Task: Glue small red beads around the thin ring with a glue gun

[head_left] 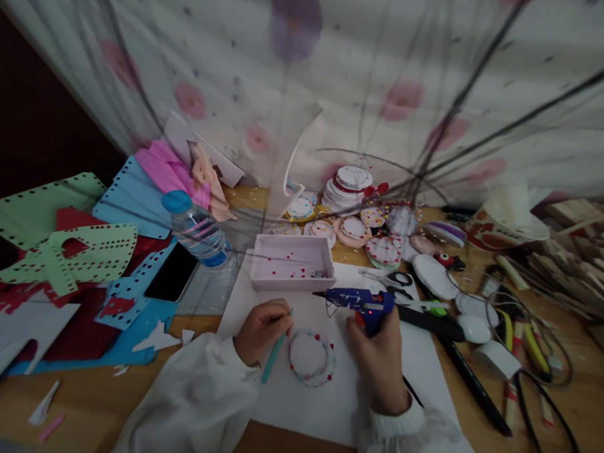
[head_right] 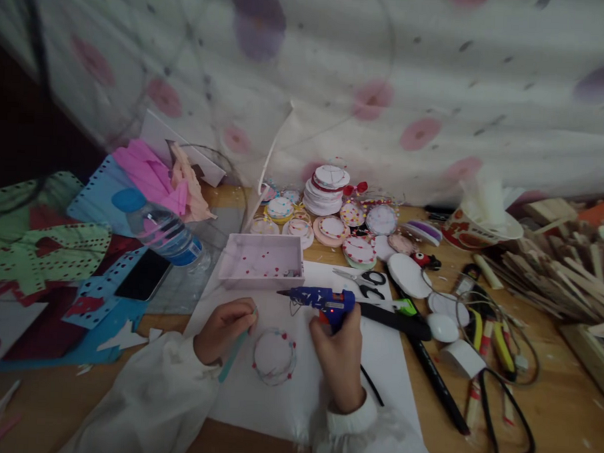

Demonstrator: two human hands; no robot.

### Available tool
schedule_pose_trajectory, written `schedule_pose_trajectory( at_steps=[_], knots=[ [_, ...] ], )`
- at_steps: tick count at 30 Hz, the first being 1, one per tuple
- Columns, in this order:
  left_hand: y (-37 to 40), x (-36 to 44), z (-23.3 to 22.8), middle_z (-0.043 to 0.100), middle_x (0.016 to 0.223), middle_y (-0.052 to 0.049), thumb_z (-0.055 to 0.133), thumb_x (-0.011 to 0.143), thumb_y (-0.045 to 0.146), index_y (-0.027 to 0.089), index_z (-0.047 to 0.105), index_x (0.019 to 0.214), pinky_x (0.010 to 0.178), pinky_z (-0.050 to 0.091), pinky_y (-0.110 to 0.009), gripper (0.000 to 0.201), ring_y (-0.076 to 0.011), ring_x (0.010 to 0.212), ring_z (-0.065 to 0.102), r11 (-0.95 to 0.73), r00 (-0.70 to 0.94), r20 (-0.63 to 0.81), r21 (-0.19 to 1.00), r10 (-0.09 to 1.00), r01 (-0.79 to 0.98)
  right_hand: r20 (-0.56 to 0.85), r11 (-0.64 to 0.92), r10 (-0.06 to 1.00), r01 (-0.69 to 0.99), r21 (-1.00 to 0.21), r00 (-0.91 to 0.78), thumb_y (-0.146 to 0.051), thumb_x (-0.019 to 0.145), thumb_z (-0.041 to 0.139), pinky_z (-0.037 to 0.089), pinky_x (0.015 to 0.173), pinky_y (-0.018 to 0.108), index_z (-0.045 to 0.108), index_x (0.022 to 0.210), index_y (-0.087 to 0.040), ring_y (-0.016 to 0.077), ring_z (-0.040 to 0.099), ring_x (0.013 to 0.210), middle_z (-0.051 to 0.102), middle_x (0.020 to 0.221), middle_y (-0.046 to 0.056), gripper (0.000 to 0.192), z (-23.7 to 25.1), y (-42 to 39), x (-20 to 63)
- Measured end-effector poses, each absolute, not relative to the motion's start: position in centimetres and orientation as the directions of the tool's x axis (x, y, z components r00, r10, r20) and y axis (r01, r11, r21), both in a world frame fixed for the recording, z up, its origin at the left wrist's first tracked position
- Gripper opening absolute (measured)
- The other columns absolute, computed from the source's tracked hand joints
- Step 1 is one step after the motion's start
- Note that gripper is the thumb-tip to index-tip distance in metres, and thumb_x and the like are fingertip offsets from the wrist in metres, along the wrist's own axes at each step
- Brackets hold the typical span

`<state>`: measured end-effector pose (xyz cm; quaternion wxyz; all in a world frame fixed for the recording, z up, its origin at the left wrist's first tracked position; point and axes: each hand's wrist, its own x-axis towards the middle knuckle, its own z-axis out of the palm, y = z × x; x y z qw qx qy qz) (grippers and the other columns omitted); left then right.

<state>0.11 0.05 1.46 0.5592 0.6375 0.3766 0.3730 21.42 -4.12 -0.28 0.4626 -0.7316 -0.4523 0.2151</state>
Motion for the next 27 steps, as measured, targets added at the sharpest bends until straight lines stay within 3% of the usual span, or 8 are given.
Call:
schedule_pose_trajectory(
  at_steps=[4, 7, 11, 14, 17, 22, 25, 27],
  knots=[
    [0.1, 0.1, 2.0, 0.045, 0.059, 0.0, 0.05, 0.08, 0.024, 0.016, 0.052, 0.049, 0.062, 0.036, -0.027, 0.032, -0.0136, 0.061, 0.047, -0.059, 0.41, 0.011, 0.993, 0.912, 0.104, 0.108, -0.146, 0.923, 0.597, -0.789, 0.369, -0.038, 0.069, 0.063, 0.047, 0.067, 0.037, 0.045, 0.102, -0.018, 0.022, 0.057, 0.073, 0.058, 0.085, 0.006, 0.042, -1.1, -3.7, 22.1],
    [0.0, 0.0, 2.1, 0.046, 0.059, 0.0, 0.05, 0.08, 0.026, 0.016, 0.053, 0.05, 0.063, 0.035, -0.027, 0.031, -0.0139, 0.062, 0.047, -0.034, 0.382, -0.004, 0.995, 0.924, 0.093, 0.246, -0.054, 0.917, 0.708, -0.704, 0.314, -0.041, 0.072, 0.062, 0.047, 0.072, 0.042, 0.046, 0.105, -0.014, 0.0258, 0.056, 0.081, 0.056, 0.089, 0.011, 0.045, -1.8, -3.4, 22.2],
    [-0.4, 0.0, 2.1, 0.046, 0.059, 0.001, 0.05, 0.08, 0.027, 0.016, 0.055, 0.052, 0.061, 0.033, -0.026, 0.03, -0.0126, 0.059, 0.043, 0.052, 0.267, -0.065, 0.997, 0.962, 0.057, 0.45, 0.016, 0.829, 0.792, -0.611, 0.331, -0.042, 0.074, 0.061, 0.044, 0.076, 0.047, 0.048, 0.106, -0.011, 0.0283, 0.053, 0.085, 0.054, 0.091, 0.013, 0.046, -1.4, -3.3, 22.3],
    [-1.0, 0.3, 2.7, 0.047, 0.058, 0.001, 0.051, 0.08, 0.029, 0.016, 0.056, 0.054, 0.059, 0.033, -0.025, 0.029, -0.012, 0.058, 0.042, 0.139, 0.118, -0.138, 0.99, 0.983, 0.007, 0.536, 0.114, 0.754, 0.727, -0.677, 0.381, -0.034, 0.077, 0.06, 0.044, 0.075, 0.043, 0.048, 0.106, -0.015, 0.0242, 0.051, 0.083, 0.053, 0.094, 0.01, 0.036, 0.1, -3.9, 21.7],
    [-1.8, 1.0, 4.2, 0.05, 0.056, 0.001, 0.054, 0.078, 0.032, 0.016, 0.058, 0.055, 0.056, 0.034, -0.023, 0.028, -0.0116, 0.057, 0.042, 0.214, 0.021, -0.213, 0.976, 0.977, -0.031, 0.622, 0.377, 0.714, 0.571, -0.729, 0.323, -0.02, 0.079, 0.056, 0.044, 0.072, 0.037, 0.047, 0.1, -0.02, 0.0188, 0.05, 0.077, 0.05, 0.088, 0.004, 0.023, 1.5, -5.5, 20.4],
    [-3.1, 3.4, 7.5, 0.051, 0.051, 0.001, 0.055, 0.074, 0.028, 0.016, 0.062, 0.052, 0.052, 0.032, -0.022, 0.026, -0.0105, 0.052, 0.041, 0.206, 0.003, -0.207, 0.977, 0.978, 0.057, 0.739, 0.669, 0.673, 0.462, -0.582, -0.044, -0.011, 0.07, 0.059, 0.044, 0.072, 0.038, 0.046, 0.105, -0.021, 0.0205, 0.053, 0.083, 0.054, 0.091, 0.005, 0.039, 2.0, -7.6, 18.2],
    [-4.0, 5.2, 8.3, 0.05, 0.048, 0.002, 0.055, 0.071, 0.024, 0.015, 0.061, 0.049, 0.051, 0.033, -0.022, 0.024, -0.0107, 0.052, 0.043, 0.162, 0.041, -0.167, 0.982, 0.985, 0.094, 0.761, 0.723, 0.618, 0.522, -0.453, -0.196, -0.01, 0.07, 0.059, 0.042, 0.066, 0.035, 0.053, 0.097, -0.024, 0.0191, 0.053, 0.076, 0.057, 0.086, 0.003, 0.032, 1.8, -7.7, 17.9],
    [-4.4, 6.2, 8.2, 0.051, 0.049, 0.002, 0.055, 0.07, 0.024, 0.015, 0.06, 0.049, 0.052, 0.035, -0.023, 0.023, -0.0113, 0.053, 0.045, 0.147, 0.072, -0.155, 0.984, 0.985, 0.104, 0.78, 0.711, 0.598, 0.571, -0.41, -0.184, -0.01, 0.073, 0.057, 0.041, 0.064, 0.034, 0.055, 0.096, -0.027, 0.0186, 0.053, 0.073, 0.058, 0.082, 0.002, 0.028, 1.5, -7.5, 18.2]
  ],
)
